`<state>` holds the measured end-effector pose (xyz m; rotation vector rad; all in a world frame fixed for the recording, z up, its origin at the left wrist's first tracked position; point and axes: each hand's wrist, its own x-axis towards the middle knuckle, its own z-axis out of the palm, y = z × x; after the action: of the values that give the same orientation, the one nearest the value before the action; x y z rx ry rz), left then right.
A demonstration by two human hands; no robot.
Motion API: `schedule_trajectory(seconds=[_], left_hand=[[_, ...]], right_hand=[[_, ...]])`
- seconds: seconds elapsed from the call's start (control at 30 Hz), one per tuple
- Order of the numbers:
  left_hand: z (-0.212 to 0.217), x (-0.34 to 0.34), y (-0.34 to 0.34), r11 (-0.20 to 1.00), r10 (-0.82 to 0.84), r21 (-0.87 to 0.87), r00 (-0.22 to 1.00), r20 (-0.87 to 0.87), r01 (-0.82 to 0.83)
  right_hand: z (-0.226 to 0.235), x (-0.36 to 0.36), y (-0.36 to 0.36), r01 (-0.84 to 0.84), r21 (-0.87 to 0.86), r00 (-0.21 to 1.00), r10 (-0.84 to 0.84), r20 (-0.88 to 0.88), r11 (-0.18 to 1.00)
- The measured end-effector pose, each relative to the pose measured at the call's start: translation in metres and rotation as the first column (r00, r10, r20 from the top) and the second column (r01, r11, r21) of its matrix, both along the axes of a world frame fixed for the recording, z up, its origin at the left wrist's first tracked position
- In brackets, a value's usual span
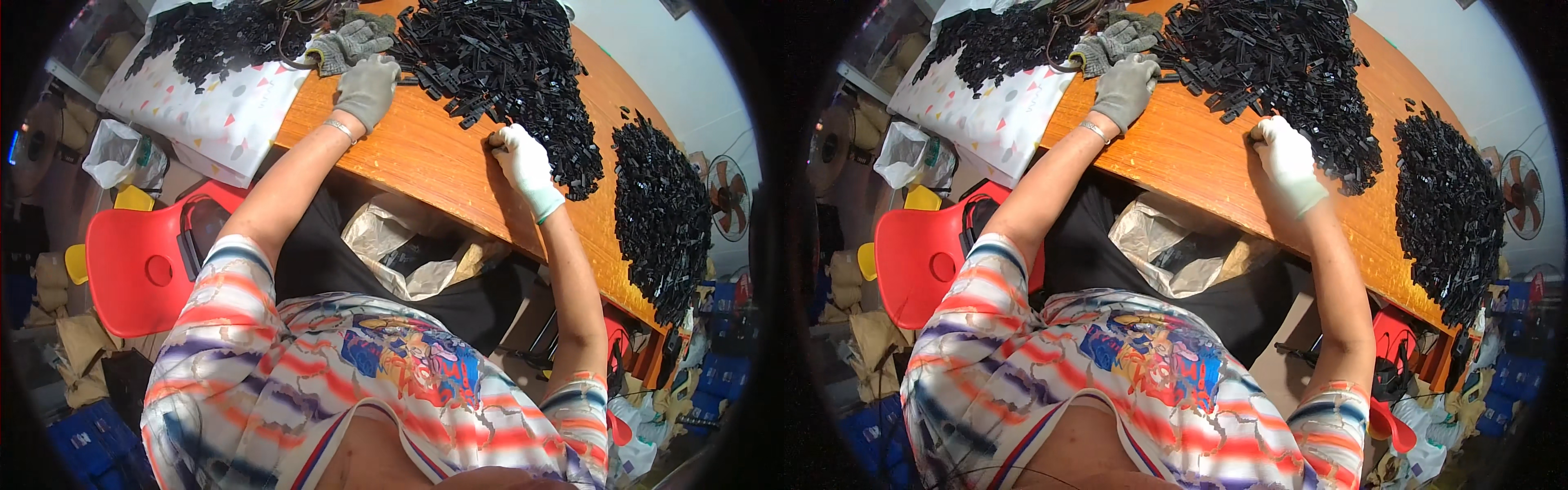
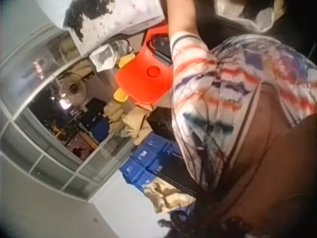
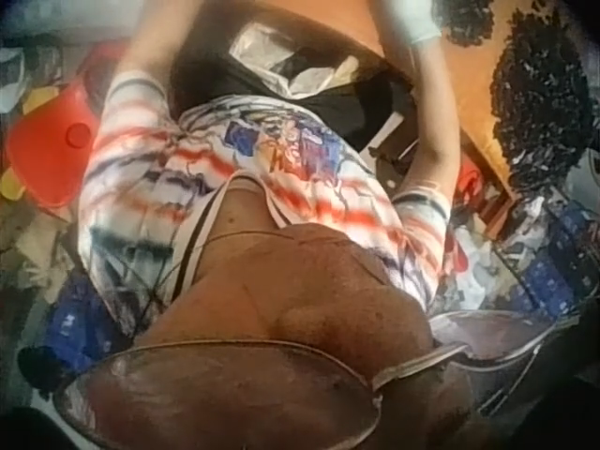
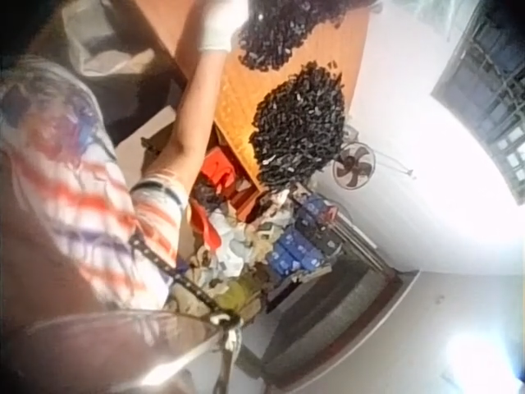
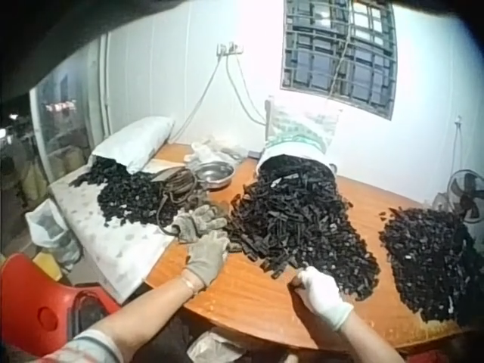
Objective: Assembling small black plastic components by snapping them together on a workbench.
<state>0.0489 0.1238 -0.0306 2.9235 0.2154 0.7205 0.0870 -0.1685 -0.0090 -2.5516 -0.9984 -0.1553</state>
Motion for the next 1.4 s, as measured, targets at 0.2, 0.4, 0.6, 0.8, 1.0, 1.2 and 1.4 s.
schedule_trajectory(seconds=[0.2, 0.4, 0.6, 0.8, 1.0, 1.2, 1.4], left_hand=[[0.004, -0.02, -0.01, 0.995, -0.094, -0.021, 0.995, -0.021, 0.094], [0.009, -0.03, -0.012, 0.952, -0.216, -0.225, 0.976, -0.02, 0.206], [0.025, -0.044, -0.027, 0.814, -0.432, -0.372, 0.893, 0.124, 0.445], [0.038, -0.053, -0.055, 0.314, -0.471, -0.925, 0.881, 0.045, 0.215], [0.035, -0.059, -0.074, -0.029, -0.452, -0.973, 0.865, 0.216, 0.228], [0.024, -0.057, -0.086, -0.145, -0.356, -0.954, 0.886, 0.297, 0.261], [0.016, -0.058, -0.085, -0.54, -0.274, -0.79, 0.827, 0.49, 0.29]], right_hand=[[-0.005, -0.011, -0.012, 0.025, -0.008, 0.997, -0.024, 0.068, 1.0], [0.009, -0.017, -0.007, 0.068, -0.055, 0.996, -0.065, 0.067, 0.996], [0.026, -0.033, 0.024, 0.084, 0.241, 0.984, -0.118, 0.131, 0.967], [0.021, -0.05, 0.06, 0.101, 0.306, 0.98, -0.148, 0.136, 0.947], [0.004, -0.056, 0.067, 0.345, 0.571, 0.897, -0.083, -0.433, 0.745], [0.015, -0.064, 0.059, 0.382, 0.663, 0.838, 0.061, -0.542, 0.644], [0.035, -0.071, 0.051, 0.386, 0.648, 0.826, 0.068, -0.56, 0.656]])
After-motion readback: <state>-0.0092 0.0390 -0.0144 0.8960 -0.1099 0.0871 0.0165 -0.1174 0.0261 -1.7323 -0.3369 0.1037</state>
